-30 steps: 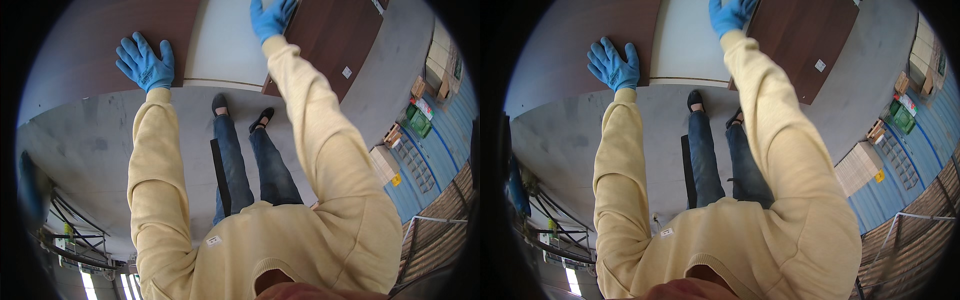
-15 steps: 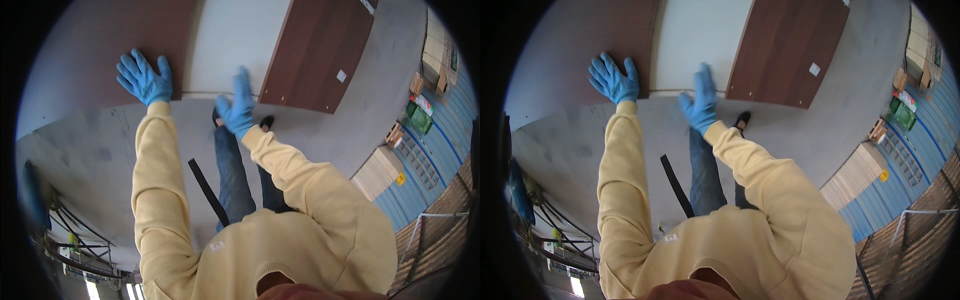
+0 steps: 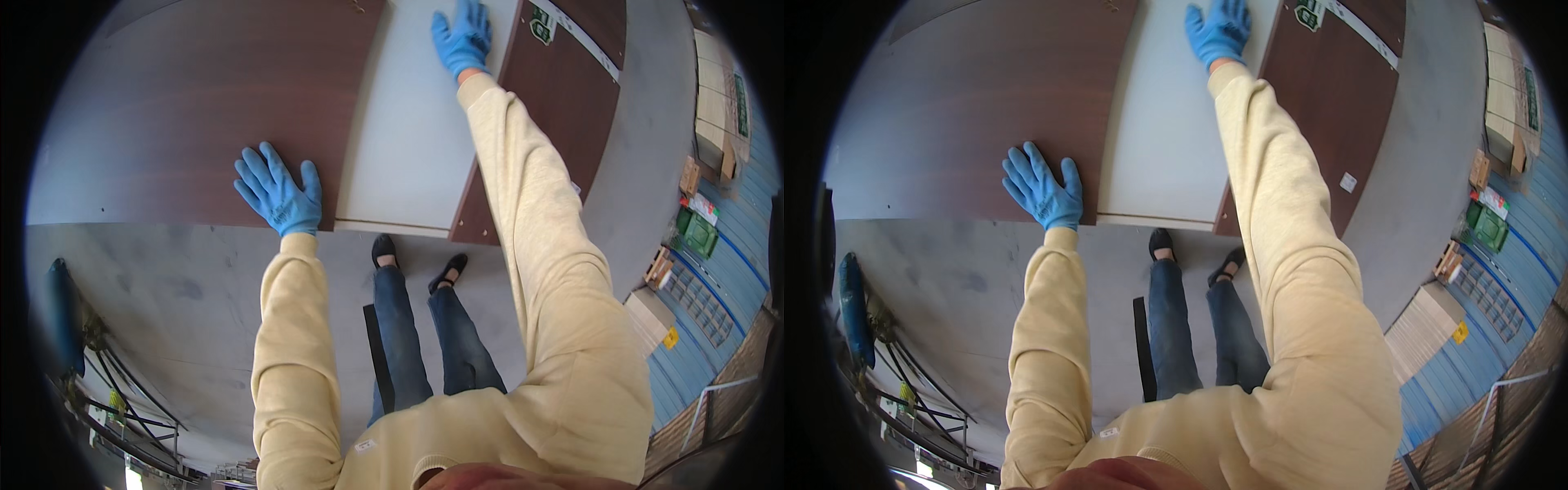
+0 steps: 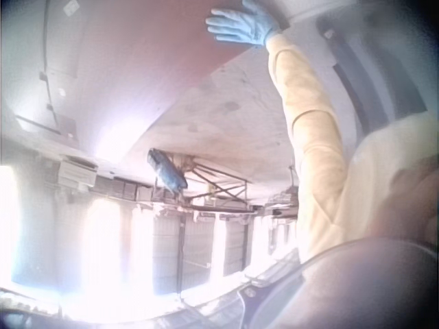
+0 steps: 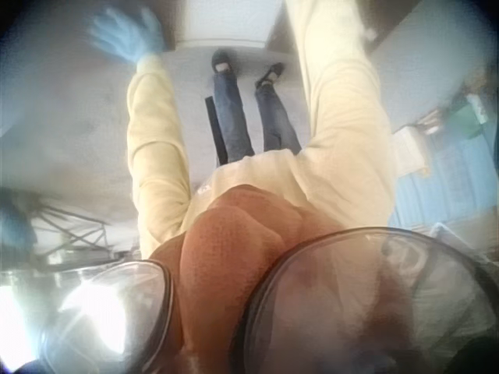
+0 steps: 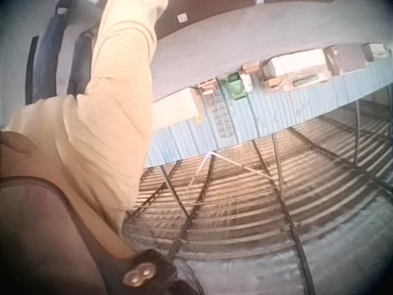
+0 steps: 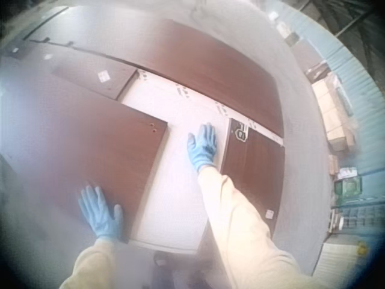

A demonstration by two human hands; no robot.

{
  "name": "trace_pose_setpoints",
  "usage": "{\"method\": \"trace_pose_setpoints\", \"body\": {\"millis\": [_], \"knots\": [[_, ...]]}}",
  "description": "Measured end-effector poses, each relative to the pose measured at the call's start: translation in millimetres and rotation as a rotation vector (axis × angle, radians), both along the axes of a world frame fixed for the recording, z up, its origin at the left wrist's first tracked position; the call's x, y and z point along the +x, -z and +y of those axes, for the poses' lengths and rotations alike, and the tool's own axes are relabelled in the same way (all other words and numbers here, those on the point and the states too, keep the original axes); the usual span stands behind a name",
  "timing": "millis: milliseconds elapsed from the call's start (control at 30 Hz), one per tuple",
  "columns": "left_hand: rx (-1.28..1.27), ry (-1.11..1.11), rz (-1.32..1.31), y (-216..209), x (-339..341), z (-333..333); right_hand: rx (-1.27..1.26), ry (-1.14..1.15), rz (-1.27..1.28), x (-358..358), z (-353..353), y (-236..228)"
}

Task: The person wipes the surface of a large brown wood panel with a cloth, then lifts and stacks it with other panels. The person repeats this process with smaller wood pieces, wiping each before stacking them on a workbench.

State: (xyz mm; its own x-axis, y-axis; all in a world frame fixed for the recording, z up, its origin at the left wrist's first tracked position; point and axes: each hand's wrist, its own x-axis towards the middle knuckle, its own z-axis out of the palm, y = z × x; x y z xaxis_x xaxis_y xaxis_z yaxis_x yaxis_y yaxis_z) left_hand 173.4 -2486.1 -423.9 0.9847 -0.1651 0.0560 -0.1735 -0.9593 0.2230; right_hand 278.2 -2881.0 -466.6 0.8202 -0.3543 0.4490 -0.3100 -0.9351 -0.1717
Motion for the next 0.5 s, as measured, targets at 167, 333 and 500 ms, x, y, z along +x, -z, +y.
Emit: {"method": "trace_pose_setpoints", "body": {"millis": [167,333,500], "knots": [[0.046,-0.055,0.044,-4,-3,6,0.175,-0.458,0.350,-30,96,-23],[0.028,-0.024,0.059,-9,-2,-3,0.358,-1.635,0.887,-326,242,-33],[0.069,-0.053,0.070,-9,-2,0,0.885,-1.204,0.677,-376,281,-108]]}}
